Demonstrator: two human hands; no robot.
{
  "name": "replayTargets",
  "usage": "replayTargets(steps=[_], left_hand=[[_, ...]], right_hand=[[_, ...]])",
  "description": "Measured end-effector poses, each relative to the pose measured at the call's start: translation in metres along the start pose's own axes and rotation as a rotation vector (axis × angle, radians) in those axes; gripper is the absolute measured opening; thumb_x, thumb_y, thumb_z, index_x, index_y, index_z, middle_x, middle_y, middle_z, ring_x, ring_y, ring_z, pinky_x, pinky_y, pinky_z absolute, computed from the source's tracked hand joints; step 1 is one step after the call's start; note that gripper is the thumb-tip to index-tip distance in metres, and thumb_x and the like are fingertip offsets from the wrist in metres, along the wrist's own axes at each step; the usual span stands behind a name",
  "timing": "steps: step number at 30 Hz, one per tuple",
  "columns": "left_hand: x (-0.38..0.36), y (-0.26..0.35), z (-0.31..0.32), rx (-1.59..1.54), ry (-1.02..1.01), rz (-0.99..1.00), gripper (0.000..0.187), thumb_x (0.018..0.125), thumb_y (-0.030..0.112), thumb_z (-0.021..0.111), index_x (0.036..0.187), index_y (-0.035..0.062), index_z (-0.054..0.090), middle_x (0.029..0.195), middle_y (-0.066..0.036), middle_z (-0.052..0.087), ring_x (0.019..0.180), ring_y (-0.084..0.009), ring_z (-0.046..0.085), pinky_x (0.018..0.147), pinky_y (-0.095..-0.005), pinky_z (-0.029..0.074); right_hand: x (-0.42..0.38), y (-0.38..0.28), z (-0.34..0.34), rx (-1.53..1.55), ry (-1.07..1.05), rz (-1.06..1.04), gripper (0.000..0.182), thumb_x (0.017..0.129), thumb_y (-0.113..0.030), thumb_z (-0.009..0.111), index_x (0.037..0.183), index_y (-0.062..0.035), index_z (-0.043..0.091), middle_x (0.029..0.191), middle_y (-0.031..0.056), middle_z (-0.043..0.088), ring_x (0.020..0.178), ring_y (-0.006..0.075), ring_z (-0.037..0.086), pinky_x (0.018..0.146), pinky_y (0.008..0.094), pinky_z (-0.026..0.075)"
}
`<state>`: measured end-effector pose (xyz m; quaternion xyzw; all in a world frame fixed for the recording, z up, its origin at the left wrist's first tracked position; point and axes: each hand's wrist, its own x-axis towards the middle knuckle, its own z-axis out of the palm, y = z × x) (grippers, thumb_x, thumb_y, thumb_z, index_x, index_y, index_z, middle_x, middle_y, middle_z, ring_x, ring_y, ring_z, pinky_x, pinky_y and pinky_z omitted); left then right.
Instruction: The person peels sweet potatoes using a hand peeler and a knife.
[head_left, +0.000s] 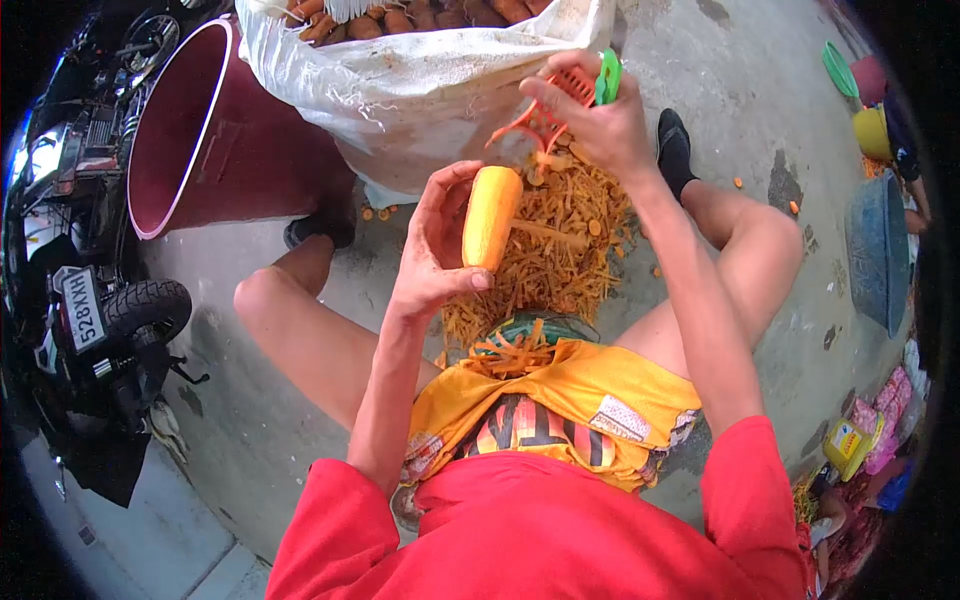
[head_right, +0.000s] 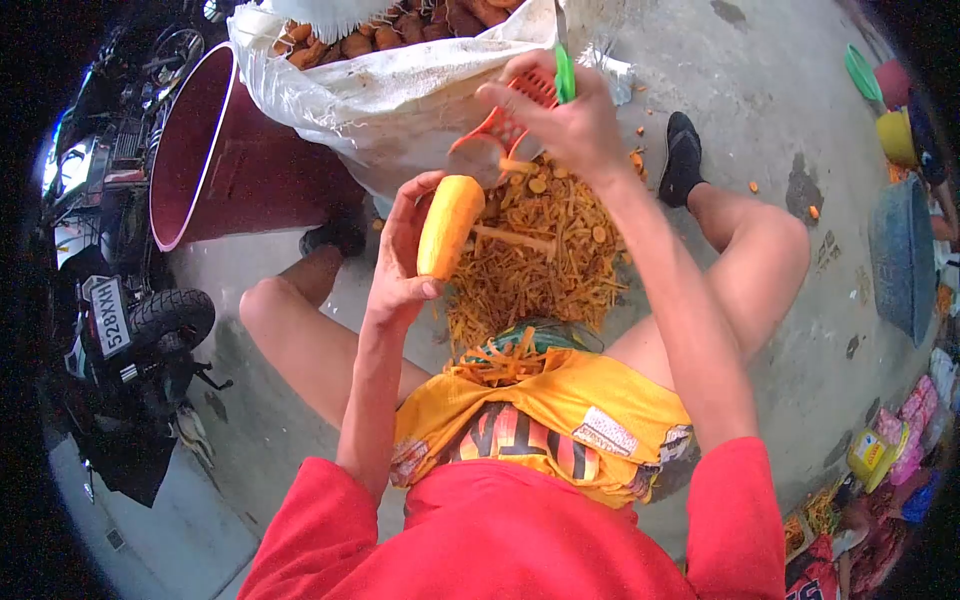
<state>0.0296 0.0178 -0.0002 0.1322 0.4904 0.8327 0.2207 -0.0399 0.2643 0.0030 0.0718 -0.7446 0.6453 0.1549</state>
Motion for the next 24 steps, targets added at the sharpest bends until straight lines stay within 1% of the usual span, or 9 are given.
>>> replayTargets(steps=[2, 3, 4, 7, 12, 14, 18, 22, 24], left_hand=[[0.004, 0.006, 0.008, -0.005, 0.035, -0.043, 0.118, 0.053, 0.025, 0.104, 0.15, 0.0038, 0.04, 0.144, -0.008, 0.051, 0.135, -0.0205, 0.05, 0.118, -0.0351, 0.037], [0.004, 0.004, 0.006, -0.005, 0.036, -0.038, 0.118, 0.053, 0.025, 0.104, 0.15, 0.0038, 0.04, 0.144, -0.008, 0.051, 0.135, -0.0205, 0.05, 0.118, -0.0351, 0.037], [0.003, 0.001, 0.002, -0.003, 0.026, -0.03, 0.118, 0.054, 0.025, 0.104, 0.15, 0.0033, 0.04, 0.144, -0.008, 0.051, 0.135, -0.0206, 0.05, 0.118, -0.0352, 0.037], [-0.008, -0.001, -0.003, -0.014, 0.022, -0.044, 0.116, 0.054, 0.024, 0.103, 0.15, 0.0029, 0.041, 0.143, -0.008, 0.051, 0.135, -0.0204, 0.05, 0.117, -0.0355, 0.038], [0.003, 0.003, -0.003, 0.065, 0.022, -0.046, 0.112, 0.052, 0.022, 0.104, 0.146, 0.0039, 0.044, 0.141, -0.007, 0.051, 0.134, -0.0193, 0.05, 0.117, -0.0358, 0.039], [0.004, 0.006, -0.008, 0.116, -0.021, -0.037, 0.113, 0.051, 0.022, 0.104, 0.145, 0.0039, 0.044, 0.14, -0.007, 0.052, 0.133, -0.0192, 0.05, 0.116, -0.0358, 0.039], [-0.006, 0.005, -0.008, 0.138, -0.155, -0.026, 0.116, 0.048, 0.024, 0.106, 0.144, 0.0035, 0.044, 0.138, -0.007, 0.052, 0.132, -0.019, 0.051, 0.115, -0.036, 0.041], [0.0, 0.005, -0.005, 0.102, -0.036, -0.038, 0.115, 0.049, 0.025, 0.106, 0.144, 0.0033, 0.044, 0.138, -0.008, 0.053, 0.132, -0.0191, 0.051, 0.114, -0.0356, 0.042], [0.003, 0.003, -0.005, 0.133, -0.033, -0.012, 0.116, 0.049, 0.025, 0.106, 0.144, 0.003, 0.044, 0.138, -0.008, 0.053, 0.133, -0.0191, 0.051, 0.114, -0.0358, 0.042]], right_hand=[[-0.015, -0.031, 0.017, 0.056, -0.078, -0.09, 0.023, 0.086, -0.019, 0.087, 0.095, -0.0039, 0.072, 0.08, 0.0008, 0.074, 0.073, 0.0086, 0.069, 0.07, 0.0264, 0.057], [-0.019, -0.043, 0.022, -0.09, -0.185, -0.314, 0.021, 0.088, -0.018, 0.085, 0.096, -0.004, 0.072, 0.083, 0.002, 0.076, 0.077, 0.0096, 0.072, 0.072, 0.0271, 0.059], [-0.017, -0.04, 0.022, -0.089, -0.186, -0.317, 0.021, 0.088, -0.018, 0.085, 0.096, -0.004, 0.072, 0.083, 0.002, 0.076, 0.077, 0.0096, 0.072, 0.072, 0.0271, 0.059], [-0.009, -0.019, 0.008, 0.198, -0.085, 0.085, 0.016, 0.092, -0.016, 0.08, 0.096, -0.0043, 0.071, 0.09, 0.0038, 0.077, 0.079, 0.0104, 0.073, 0.071, 0.0258, 0.059], [-0.012, -0.037, 0.013, 0.246, -0.128, 0.056, 0.014, 0.091, -0.014, 0.081, 0.096, -0.0052, 0.072, 0.087, 0.0028, 0.076, 0.078, 0.0084, 0.07, 0.071, 0.0241, 0.057], [-0.018, -0.047, 0.017, -0.06, -0.293, -0.281, 0.012, 0.092, -0.01, 0.079, 0.099, -0.0042, 0.07, 0.092, 0.0013, 0.072, 0.08, 0.0082, 0.068, 0.07, 0.0247, 0.056], [0.012, 0.004, -0.02, -0.208, -0.068, 0.016, 0.018, 0.089, -0.019, 0.084, 0.095, -0.0047, 0.074, 0.088, 0.0007, 0.074, 0.082, 0.0055, 0.066, 0.072, 0.0225, 0.054], [-0.009, -0.027, 0.013, 0.124, -0.106, -0.111, 0.02, 0.089, -0.019, 0.084, 0.095, -0.0035, 0.072, 0.081, -0.0003, 0.073, 0.075, 0.007, 0.067, 0.07, 0.0231, 0.055], [-0.014, -0.027, 0.019, 0.047, -0.191, -0.222, 0.018, 0.089, -0.017, 0.084, 0.095, -0.0044, 0.072, 0.078, -0.0003, 0.073, 0.071, 0.009, 0.067, 0.07, 0.0254, 0.057]])
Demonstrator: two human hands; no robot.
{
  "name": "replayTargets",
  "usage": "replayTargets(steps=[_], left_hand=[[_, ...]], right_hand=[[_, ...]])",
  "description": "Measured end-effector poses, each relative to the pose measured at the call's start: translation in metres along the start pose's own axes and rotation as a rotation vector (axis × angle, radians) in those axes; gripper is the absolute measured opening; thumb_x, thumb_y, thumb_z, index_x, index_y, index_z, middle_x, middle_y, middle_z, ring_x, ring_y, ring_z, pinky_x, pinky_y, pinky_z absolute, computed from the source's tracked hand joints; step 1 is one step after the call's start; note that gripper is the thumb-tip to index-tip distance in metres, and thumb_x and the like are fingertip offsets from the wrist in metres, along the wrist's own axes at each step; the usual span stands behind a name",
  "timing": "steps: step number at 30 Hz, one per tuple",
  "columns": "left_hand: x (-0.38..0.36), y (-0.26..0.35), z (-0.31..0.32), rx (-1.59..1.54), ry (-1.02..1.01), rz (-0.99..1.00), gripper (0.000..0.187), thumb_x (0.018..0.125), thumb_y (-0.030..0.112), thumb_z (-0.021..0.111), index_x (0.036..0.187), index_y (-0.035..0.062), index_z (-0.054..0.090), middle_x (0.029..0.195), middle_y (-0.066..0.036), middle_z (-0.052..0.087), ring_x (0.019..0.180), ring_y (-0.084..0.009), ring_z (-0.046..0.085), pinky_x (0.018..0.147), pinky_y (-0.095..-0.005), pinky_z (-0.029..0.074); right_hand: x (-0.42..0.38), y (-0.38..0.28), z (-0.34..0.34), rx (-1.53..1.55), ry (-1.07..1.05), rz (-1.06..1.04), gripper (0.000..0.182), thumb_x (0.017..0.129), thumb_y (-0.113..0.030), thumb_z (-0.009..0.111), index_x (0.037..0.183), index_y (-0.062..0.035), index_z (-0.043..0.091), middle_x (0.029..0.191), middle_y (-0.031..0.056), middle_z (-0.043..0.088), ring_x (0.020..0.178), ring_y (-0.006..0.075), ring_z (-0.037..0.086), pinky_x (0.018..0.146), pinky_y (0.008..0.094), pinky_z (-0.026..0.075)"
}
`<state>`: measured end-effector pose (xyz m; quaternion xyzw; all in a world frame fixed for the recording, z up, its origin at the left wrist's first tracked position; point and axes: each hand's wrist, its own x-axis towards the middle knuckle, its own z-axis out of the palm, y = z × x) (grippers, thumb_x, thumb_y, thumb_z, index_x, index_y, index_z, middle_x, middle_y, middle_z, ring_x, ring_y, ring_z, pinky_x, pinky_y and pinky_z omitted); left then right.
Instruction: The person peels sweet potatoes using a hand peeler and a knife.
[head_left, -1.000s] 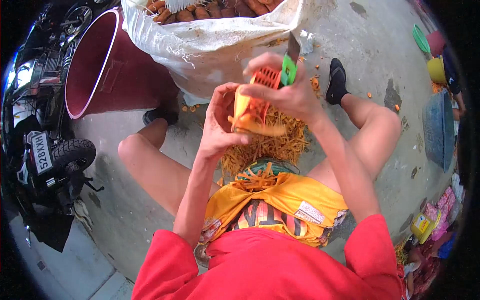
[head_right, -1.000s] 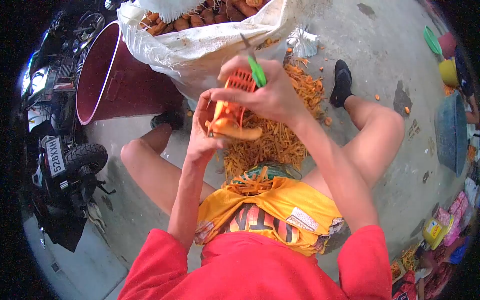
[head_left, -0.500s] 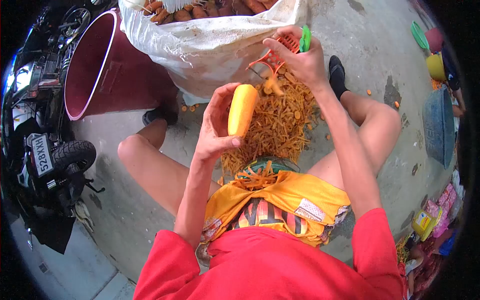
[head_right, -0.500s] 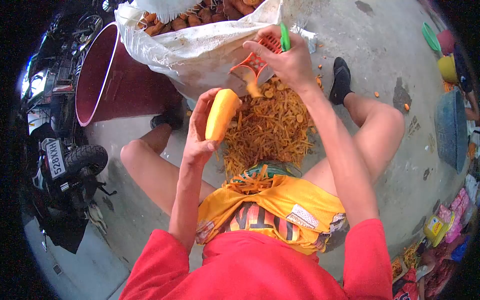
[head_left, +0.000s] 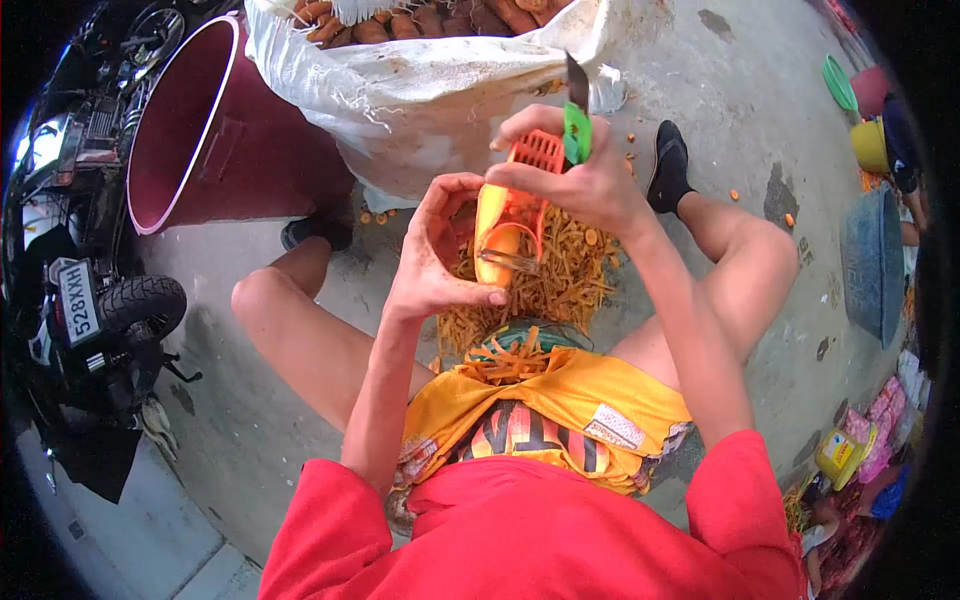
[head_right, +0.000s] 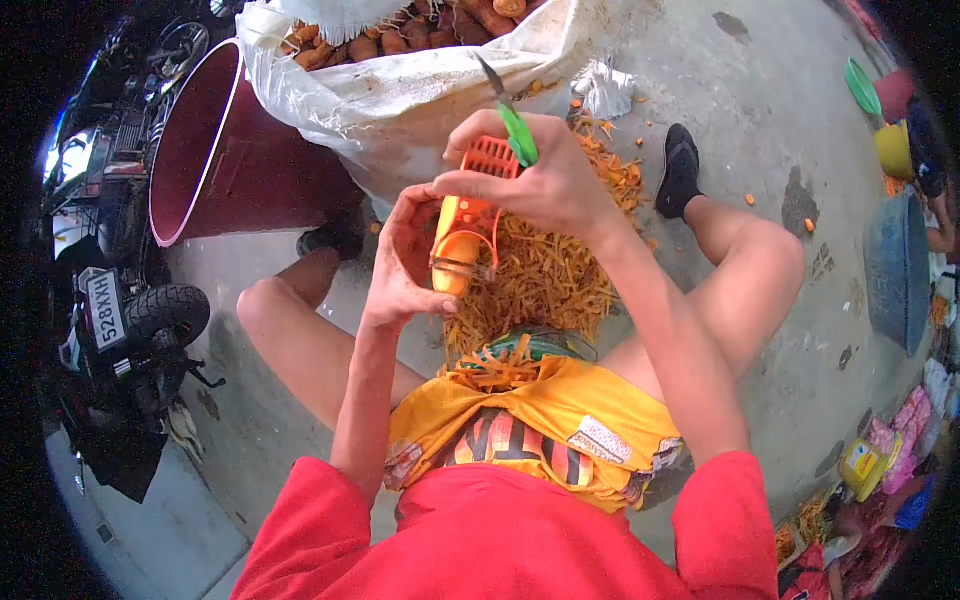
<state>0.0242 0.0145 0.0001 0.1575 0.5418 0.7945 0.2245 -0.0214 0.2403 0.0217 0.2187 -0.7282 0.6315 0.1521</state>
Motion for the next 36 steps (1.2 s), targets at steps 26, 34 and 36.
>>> replayTargets(steps=[26, 34, 36], left_hand=[[-0.003, -0.004, 0.007, -0.158, 0.032, 0.012, 0.111, 0.056, 0.022, 0.103, 0.146, 0.004, 0.04, 0.142, -0.008, 0.052, 0.133, -0.0198, 0.051, 0.114, -0.0347, 0.04], [-0.008, -0.008, 0.009, -0.199, 0.062, -0.013, 0.118, 0.052, 0.025, 0.104, 0.148, 0.0048, 0.039, 0.145, -0.008, 0.049, 0.137, -0.0207, 0.047, 0.117, -0.0354, 0.036], [-0.003, -0.003, 0.012, -0.292, 0.068, -0.038, 0.123, 0.052, 0.023, 0.104, 0.153, 0.0054, 0.035, 0.147, -0.009, 0.048, 0.139, -0.0221, 0.046, 0.119, -0.036, 0.035]], right_hand=[[0.006, 0.026, -0.031, 0.027, 0.172, 0.21, 0.019, 0.089, -0.011, 0.083, 0.101, -0.0063, 0.07, 0.092, 0.0009, 0.072, 0.083, 0.0082, 0.067, 0.074, 0.0222, 0.055], [0.002, 0.0, -0.015, 0.205, 0.177, 0.268, 0.019, 0.088, -0.015, 0.085, 0.099, -0.005, 0.073, 0.084, 0.0019, 0.075, 0.069, 0.0087, 0.068, 0.064, 0.0238, 0.055], [0.003, 0.0, -0.019, 0.202, 0.177, 0.21, 0.02, 0.088, -0.015, 0.084, 0.099, -0.0043, 0.072, 0.085, 0.0025, 0.075, 0.071, 0.0091, 0.069, 0.064, 0.0243, 0.056]])
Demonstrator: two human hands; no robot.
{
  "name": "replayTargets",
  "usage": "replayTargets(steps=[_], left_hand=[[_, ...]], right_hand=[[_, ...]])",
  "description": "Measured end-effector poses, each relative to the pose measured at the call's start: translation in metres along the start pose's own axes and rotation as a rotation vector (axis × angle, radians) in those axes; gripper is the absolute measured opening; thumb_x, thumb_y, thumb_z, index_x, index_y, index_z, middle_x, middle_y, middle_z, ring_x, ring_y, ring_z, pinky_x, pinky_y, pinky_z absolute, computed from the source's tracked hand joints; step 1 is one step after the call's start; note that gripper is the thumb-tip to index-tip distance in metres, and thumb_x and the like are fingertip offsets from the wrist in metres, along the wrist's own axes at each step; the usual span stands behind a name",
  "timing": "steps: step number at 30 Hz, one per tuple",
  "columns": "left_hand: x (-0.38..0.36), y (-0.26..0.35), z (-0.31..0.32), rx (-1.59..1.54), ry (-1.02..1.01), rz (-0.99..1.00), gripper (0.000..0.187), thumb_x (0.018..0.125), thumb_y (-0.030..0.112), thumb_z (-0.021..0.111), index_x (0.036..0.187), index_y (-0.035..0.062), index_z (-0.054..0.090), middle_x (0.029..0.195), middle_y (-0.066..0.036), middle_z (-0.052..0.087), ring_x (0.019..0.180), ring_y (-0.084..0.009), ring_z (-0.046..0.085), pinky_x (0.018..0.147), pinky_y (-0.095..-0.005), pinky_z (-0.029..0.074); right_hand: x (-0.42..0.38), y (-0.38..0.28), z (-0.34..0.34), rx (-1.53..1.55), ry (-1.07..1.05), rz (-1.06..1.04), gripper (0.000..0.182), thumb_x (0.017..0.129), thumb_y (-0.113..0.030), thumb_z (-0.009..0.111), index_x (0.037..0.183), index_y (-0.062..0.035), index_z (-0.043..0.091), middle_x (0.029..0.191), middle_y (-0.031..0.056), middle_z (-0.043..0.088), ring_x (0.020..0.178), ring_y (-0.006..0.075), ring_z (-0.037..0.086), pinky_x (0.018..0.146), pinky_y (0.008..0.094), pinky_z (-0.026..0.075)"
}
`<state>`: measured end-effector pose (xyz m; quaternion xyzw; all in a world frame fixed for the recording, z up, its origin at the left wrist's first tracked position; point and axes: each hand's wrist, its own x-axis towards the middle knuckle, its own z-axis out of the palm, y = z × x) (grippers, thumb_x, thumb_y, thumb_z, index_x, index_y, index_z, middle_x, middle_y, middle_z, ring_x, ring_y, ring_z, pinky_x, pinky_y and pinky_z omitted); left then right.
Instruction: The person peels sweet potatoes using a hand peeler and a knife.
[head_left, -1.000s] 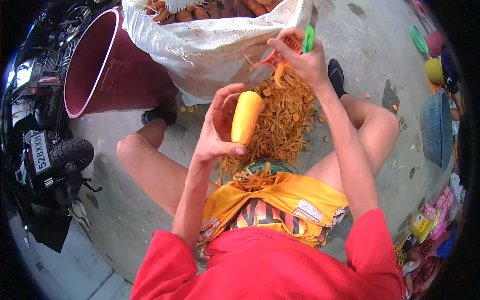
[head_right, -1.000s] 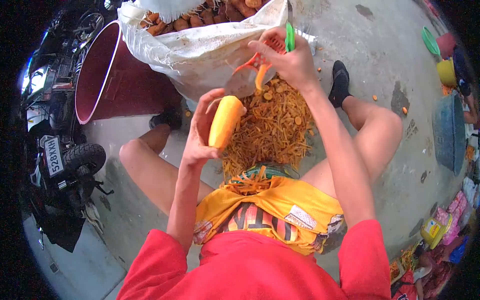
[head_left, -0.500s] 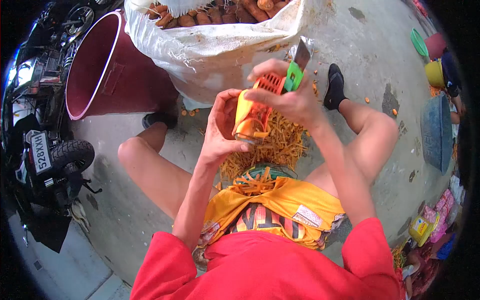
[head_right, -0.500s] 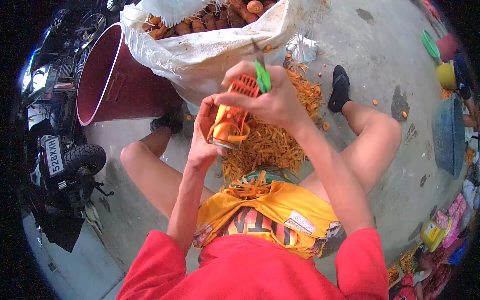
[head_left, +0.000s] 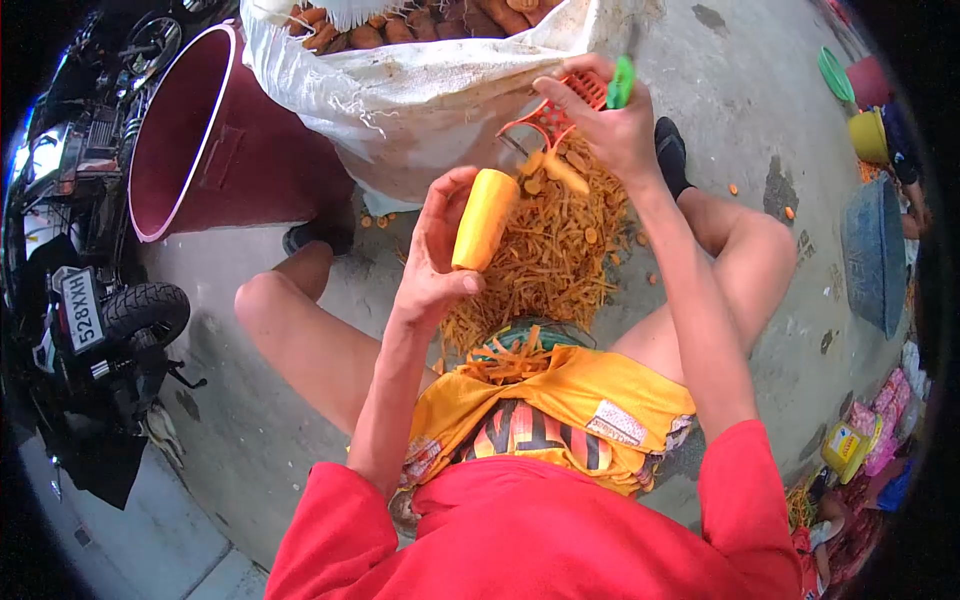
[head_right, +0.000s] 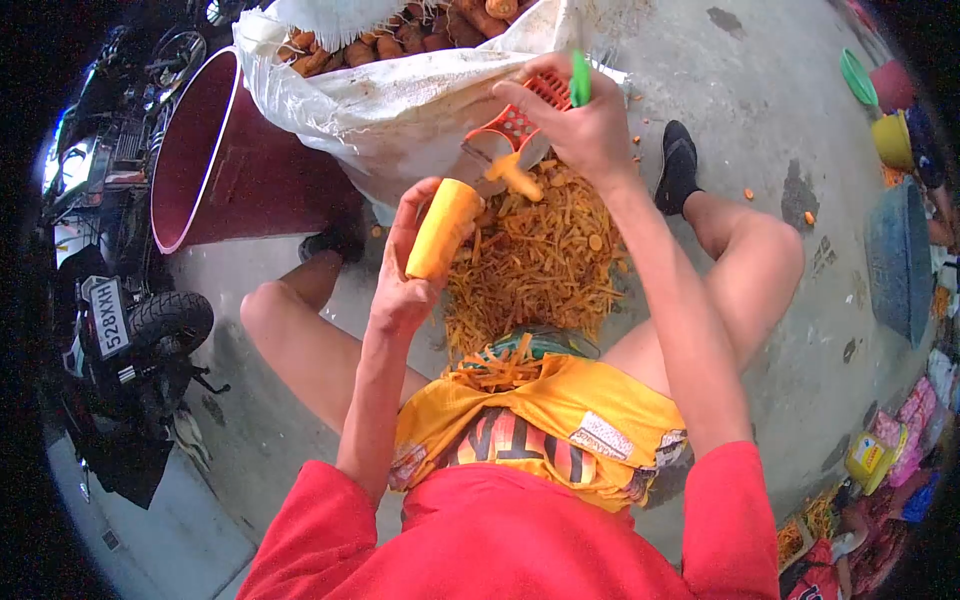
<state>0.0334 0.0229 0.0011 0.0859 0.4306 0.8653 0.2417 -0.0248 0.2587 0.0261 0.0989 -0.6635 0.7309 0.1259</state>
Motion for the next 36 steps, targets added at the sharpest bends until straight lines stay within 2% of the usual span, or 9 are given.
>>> replayTargets(steps=[2, 3, 6, 11, 14, 27, 32, 33, 36], left_hand=[[0.002, 0.005, 0.007, 0.005, 0.007, -0.015, 0.126, 0.053, 0.02, 0.103, 0.156, 0.0066, 0.033, 0.148, -0.009, 0.048, 0.14, -0.0231, 0.046, 0.119, -0.0367, 0.035], [0.002, 0.005, 0.007, 0.036, 0.005, -0.017, 0.125, 0.054, 0.018, 0.103, 0.156, 0.0069, 0.033, 0.148, -0.009, 0.048, 0.139, -0.0231, 0.047, 0.119, -0.0372, 0.036], [0.006, 0.002, 0.002, 0.096, -0.041, 0.024, 0.122, 0.055, 0.016, 0.103, 0.155, 0.0063, 0.035, 0.148, -0.009, 0.049, 0.138, -0.0225, 0.048, 0.119, -0.0385, 0.038], [-0.002, -0.001, 0.003, 0.076, -0.029, 0.023, 0.123, 0.052, 0.021, 0.105, 0.153, 0.0052, 0.038, 0.148, -0.008, 0.049, 0.139, -0.0208, 0.047, 0.117, -0.0375, 0.04], [0.005, -0.001, 0.003, 0.089, 0.014, 0.022, 0.121, 0.052, 0.019, 0.105, 0.153, 0.0055, 0.039, 0.148, -0.007, 0.05, 0.139, -0.0202, 0.047, 0.117, -0.0371, 0.039], [0.004, 0.004, -0.002, 0.14, 0.001, 0.007, 0.118, 0.051, 0.019, 0.105, 0.149, 0.0073, 0.041, 0.145, -0.008, 0.053, 0.136, -0.021, 0.051, 0.117, -0.0373, 0.04], [0.002, -0.001, 0.004, 0.139, -0.004, 0.046, 0.117, 0.049, 0.024, 0.107, 0.145, 0.0086, 0.042, 0.142, -0.006, 0.052, 0.135, -0.0198, 0.049, 0.116, -0.0356, 0.038], [0.003, -0.001, 0.004, 0.137, -0.001, 0.05, 0.117, 0.049, 0.024, 0.107, 0.145, 0.0086, 0.042, 0.142, -0.006, 0.052, 0.135, -0.0198, 0.049, 0.116, -0.0356, 0.038], [0.005, 0.001, 0.0, 0.14, 0.069, 0.02, 0.118, 0.047, 0.028, 0.108, 0.142, 0.0091, 0.042, 0.14, -0.005, 0.051, 0.134, -0.0188, 0.049, 0.116, -0.035, 0.037]], right_hand=[[0.004, -0.001, 0.001, 0.019, -0.018, -0.105, 0.021, 0.089, -0.015, 0.084, 0.1, -0.003, 0.071, 0.087, 0.0037, 0.076, 0.073, 0.0101, 0.072, 0.064, 0.0253, 0.058], [-0.009, -0.012, 0.012, -0.018, -0.055, -0.002, 0.024, 0.085, -0.012, 0.086, 0.102, -0.0051, 0.07, 0.097, 0.0014, 0.072, 0.089, 0.008, 0.067, 0.078, 0.0253, 0.056], [-0.024, -0.03, 0.03, -0.206, -0.15, -0.046, 0.026, 0.084, -0.013, 0.088, 0.101, -0.0059, 0.071, 0.097, 0.0003, 0.071, 0.088, 0.0068, 0.066, 0.077, 0.0241, 0.054], [0.011, 0.023, -0.011, -0.361, 0.119, -0.113, 0.022, 0.088, -0.018, 0.085, 0.098, -0.0033, 0.072, 0.089, 0.0023, 0.076, 0.07, 0.009, 0.068, 0.066, 0.026, 0.057], [0.002, -0.005, 0.002, 0.135, -0.028, 0.054, 0.022, 0.088, -0.017, 0.085, 0.099, -0.0037, 0.071, 0.089, 0.0013, 0.075, 0.074, 0.0082, 0.069, 0.068, 0.0254, 0.057], [-0.01, -0.004, 0.019, -0.177, -0.144, -0.134, 0.025, 0.086, -0.017, 0.088, 0.097, -0.0036, 0.07, 0.086, -0.0012, 0.07, 0.078, 0.0043, 0.063, 0.068, 0.0224, 0.052], [0.01, 0.018, -0.01, -0.088, 0.055, -0.033, 0.02, 0.087, -0.013, 0.085, 0.094, -0.0017, 0.071, 0.079, 0.0018, 0.072, 0.069, 0.0079, 0.069, 0.063, 0.0235, 0.056], [-0.001, -0.003, 0.005, -0.097, -0.029, 0.01, 0.021, 0.087, -0.008, 0.085, 0.099, -0.0038, 0.068, 0.094, 0.0008, 0.071, 0.083, 0.0083, 0.067, 0.073, 0.0247, 0.056], [-0.019, -0.021, 0.027, -0.264, -0.203, -0.228, 0.02, 0.087, -0.009, 0.085, 0.099, -0.0044, 0.069, 0.095, 0.0006, 0.071, 0.084, 0.0077, 0.067, 0.072, 0.0242, 0.056]])
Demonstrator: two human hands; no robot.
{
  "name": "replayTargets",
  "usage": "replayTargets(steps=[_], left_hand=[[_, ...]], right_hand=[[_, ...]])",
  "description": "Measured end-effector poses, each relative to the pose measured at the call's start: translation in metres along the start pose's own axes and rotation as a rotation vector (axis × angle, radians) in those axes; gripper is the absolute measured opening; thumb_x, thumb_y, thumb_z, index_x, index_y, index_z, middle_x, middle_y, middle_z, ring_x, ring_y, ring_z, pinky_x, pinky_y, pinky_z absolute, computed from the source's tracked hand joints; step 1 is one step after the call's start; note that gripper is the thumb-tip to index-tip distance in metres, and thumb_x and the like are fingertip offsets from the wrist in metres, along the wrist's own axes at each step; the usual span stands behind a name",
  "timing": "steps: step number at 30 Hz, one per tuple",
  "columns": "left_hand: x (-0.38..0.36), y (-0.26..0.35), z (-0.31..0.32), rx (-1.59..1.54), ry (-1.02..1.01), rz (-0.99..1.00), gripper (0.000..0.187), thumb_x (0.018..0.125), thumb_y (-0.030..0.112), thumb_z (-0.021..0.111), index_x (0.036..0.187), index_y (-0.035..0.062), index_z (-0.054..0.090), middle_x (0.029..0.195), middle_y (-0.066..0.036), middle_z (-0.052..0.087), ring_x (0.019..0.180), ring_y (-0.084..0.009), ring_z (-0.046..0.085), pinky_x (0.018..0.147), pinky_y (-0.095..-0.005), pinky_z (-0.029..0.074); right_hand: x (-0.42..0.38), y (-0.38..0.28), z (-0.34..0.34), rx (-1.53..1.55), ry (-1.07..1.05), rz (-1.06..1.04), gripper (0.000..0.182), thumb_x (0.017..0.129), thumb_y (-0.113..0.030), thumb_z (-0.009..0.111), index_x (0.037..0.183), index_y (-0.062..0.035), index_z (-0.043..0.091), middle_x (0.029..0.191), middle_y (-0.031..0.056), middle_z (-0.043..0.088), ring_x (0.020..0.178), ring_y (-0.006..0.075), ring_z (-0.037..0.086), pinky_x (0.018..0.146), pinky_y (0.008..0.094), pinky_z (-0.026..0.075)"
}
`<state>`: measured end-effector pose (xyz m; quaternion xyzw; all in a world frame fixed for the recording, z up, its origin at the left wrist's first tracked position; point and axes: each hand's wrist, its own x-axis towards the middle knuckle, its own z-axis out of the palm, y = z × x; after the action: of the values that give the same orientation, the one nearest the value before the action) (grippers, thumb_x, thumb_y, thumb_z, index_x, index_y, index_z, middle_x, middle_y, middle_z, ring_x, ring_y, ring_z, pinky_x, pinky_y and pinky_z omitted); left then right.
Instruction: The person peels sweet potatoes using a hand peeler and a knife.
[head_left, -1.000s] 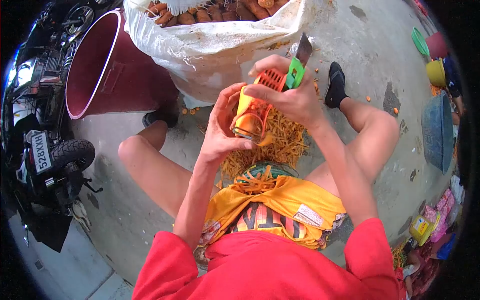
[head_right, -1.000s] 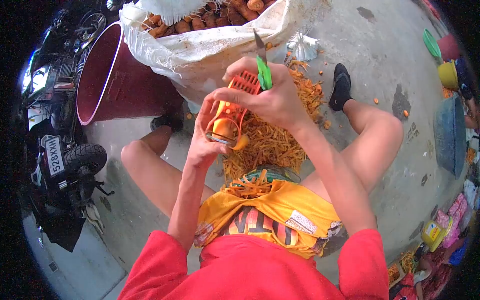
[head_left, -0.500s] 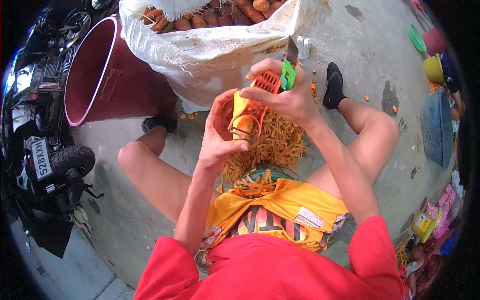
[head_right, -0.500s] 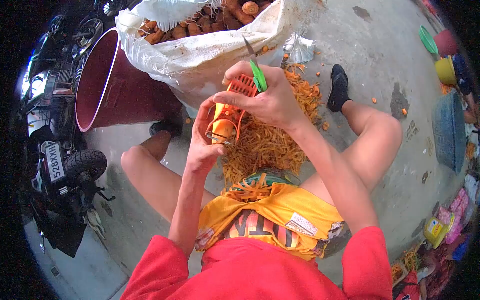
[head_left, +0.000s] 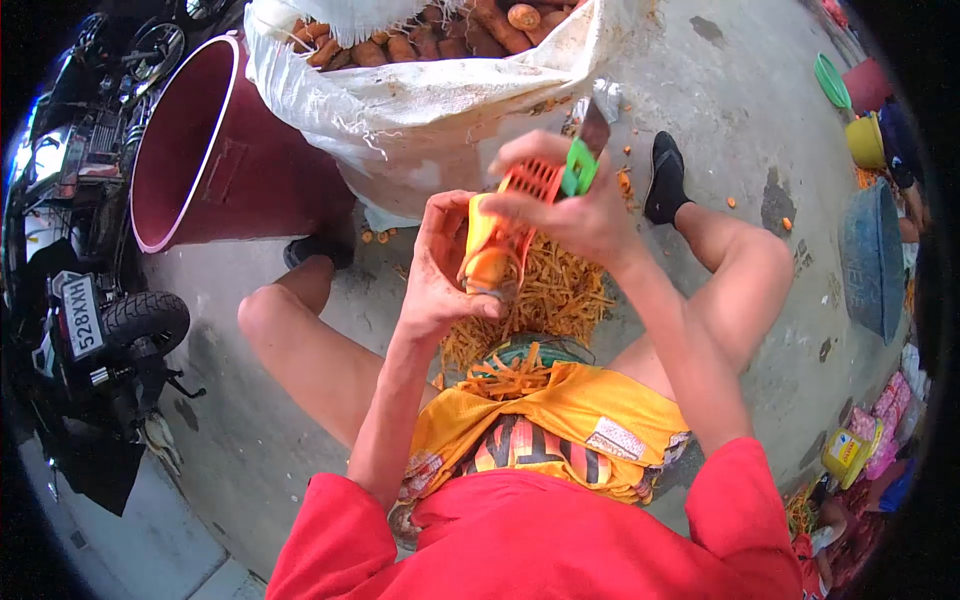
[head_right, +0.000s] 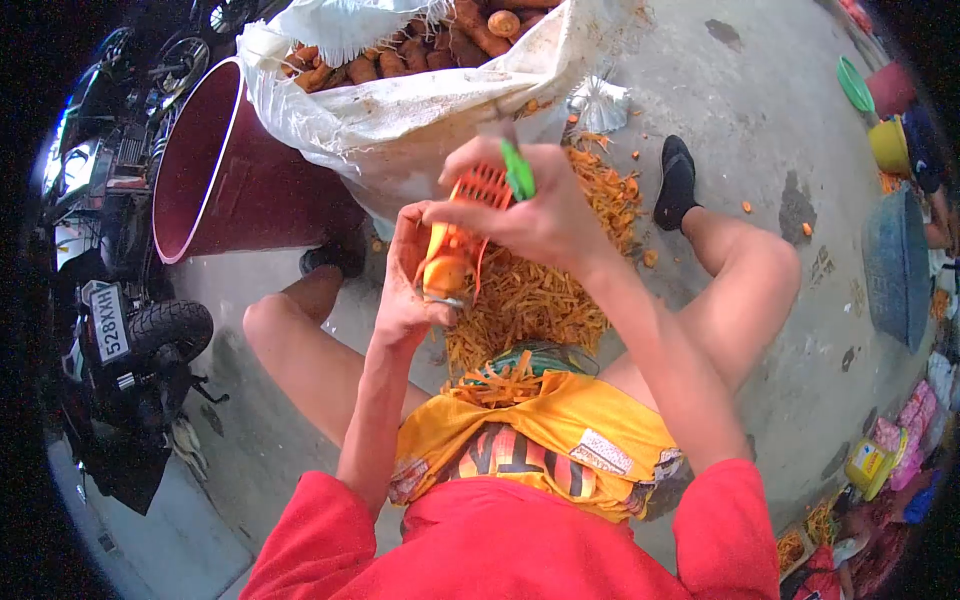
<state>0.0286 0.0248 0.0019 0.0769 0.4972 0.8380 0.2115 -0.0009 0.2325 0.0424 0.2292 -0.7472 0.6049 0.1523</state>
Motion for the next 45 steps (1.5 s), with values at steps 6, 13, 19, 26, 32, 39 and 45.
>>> replayTargets(steps=[6, 13, 19, 26, 32, 39, 45], left_hand=[[-0.004, 0.003, 0.007, -0.082, -0.033, 0.032, 0.129, 0.044, 0.034, 0.108, 0.149, 0.0092, 0.039, 0.139, -0.005, 0.05, 0.133, -0.0191, 0.049, 0.113, -0.035, 0.039], [-0.006, -0.001, -0.001, -0.026, -0.02, 0.024, 0.132, 0.042, 0.038, 0.107, 0.15, 0.0099, 0.037, 0.145, -0.007, 0.05, 0.137, -0.022, 0.051, 0.116, -0.0379, 0.041], [-0.001, 0.0, 0.013, -0.013, 0.014, 0.065, 0.126, 0.042, 0.037, 0.108, 0.143, 0.0123, 0.039, 0.137, -0.005, 0.051, 0.132, -0.0193, 0.051, 0.112, -0.0349, 0.042], [-0.003, -0.007, 0.007, -0.053, 0.048, 0.051, 0.127, 0.04, 0.04, 0.108, 0.143, 0.012, 0.039, 0.136, -0.003, 0.053, 0.13, -0.018, 0.05, 0.11, -0.0337, 0.041], [-0.006, -0.013, 0.0, -0.044, -0.001, 0.14, 0.126, 0.045, 0.043, 0.106, 0.145, 0.0134, 0.035, 0.142, -0.003, 0.052, 0.131, -0.0169, 0.055, 0.11, -0.0313, 0.047], [-0.002, -0.006, 0.011, -0.081, 0.047, 0.048, 0.134, 0.043, 0.04, 0.107, 0.152, 0.011, 0.034, 0.145, -0.003, 0.052, 0.139, -0.02, 0.05, 0.118, -0.037, 0.042], [-0.001, -0.002, 0.013, -0.068, 0.052, 0.088, 0.126, 0.045, 0.032, 0.107, 0.149, 0.0111, 0.039, 0.14, -0.003, 0.051, 0.135, -0.0196, 0.049, 0.115, -0.0362, 0.04]], right_hand=[[0.012, 0.044, -0.023, 0.097, 0.26, 0.283, 0.02, 0.088, -0.011, 0.085, 0.099, -0.004, 0.069, 0.093, -0.0014, 0.07, 0.09, 0.0063, 0.066, 0.075, 0.024, 0.056], [0.01, 0.026, -0.018, 0.271, 0.206, 0.349, 0.017, 0.09, -0.011, 0.082, 0.098, -0.0048, 0.068, 0.092, 0.002, 0.072, 0.084, 0.0084, 0.069, 0.075, 0.0259, 0.057], [0.007, 0.005, 0.0, 0.117, 0.102, 0.114, 0.018, 0.09, -0.012, 0.082, 0.098, -0.0046, 0.069, 0.093, 0.002, 0.073, 0.086, 0.0091, 0.07, 0.076, 0.0257, 0.057], [0.008, 0.023, -0.012, 0.195, 0.217, 0.144, 0.018, 0.09, -0.012, 0.083, 0.1, -0.0058, 0.07, 0.096, 0.0018, 0.072, 0.08, 0.0085, 0.067, 0.067, 0.0235, 0.054], [0.009, 0.043, -0.02, 0.051, 0.283, 0.213, 0.019, 0.089, -0.013, 0.084, 0.099, -0.0047, 0.07, 0.099, 0.0018, 0.072, 0.079, 0.0078, 0.068, 0.071, 0.0234, 0.054], [0.007, 0.016, 0.002, 0.071, 0.134, 0.006, 0.019, 0.091, -0.008, 0.08, 0.104, -0.0041, 0.067, 0.093, 0.0037, 0.073, 0.082, 0.0121, 0.072, 0.075, 0.0274, 0.059], [0.015, 0.019, -0.004, 0.189, 0.232, 0.033, 0.016, 0.09, -0.011, 0.082, 0.095, -0.0019, 0.07, 0.082, 0.0043, 0.075, 0.075, 0.0115, 0.072, 0.069, 0.028, 0.059]])
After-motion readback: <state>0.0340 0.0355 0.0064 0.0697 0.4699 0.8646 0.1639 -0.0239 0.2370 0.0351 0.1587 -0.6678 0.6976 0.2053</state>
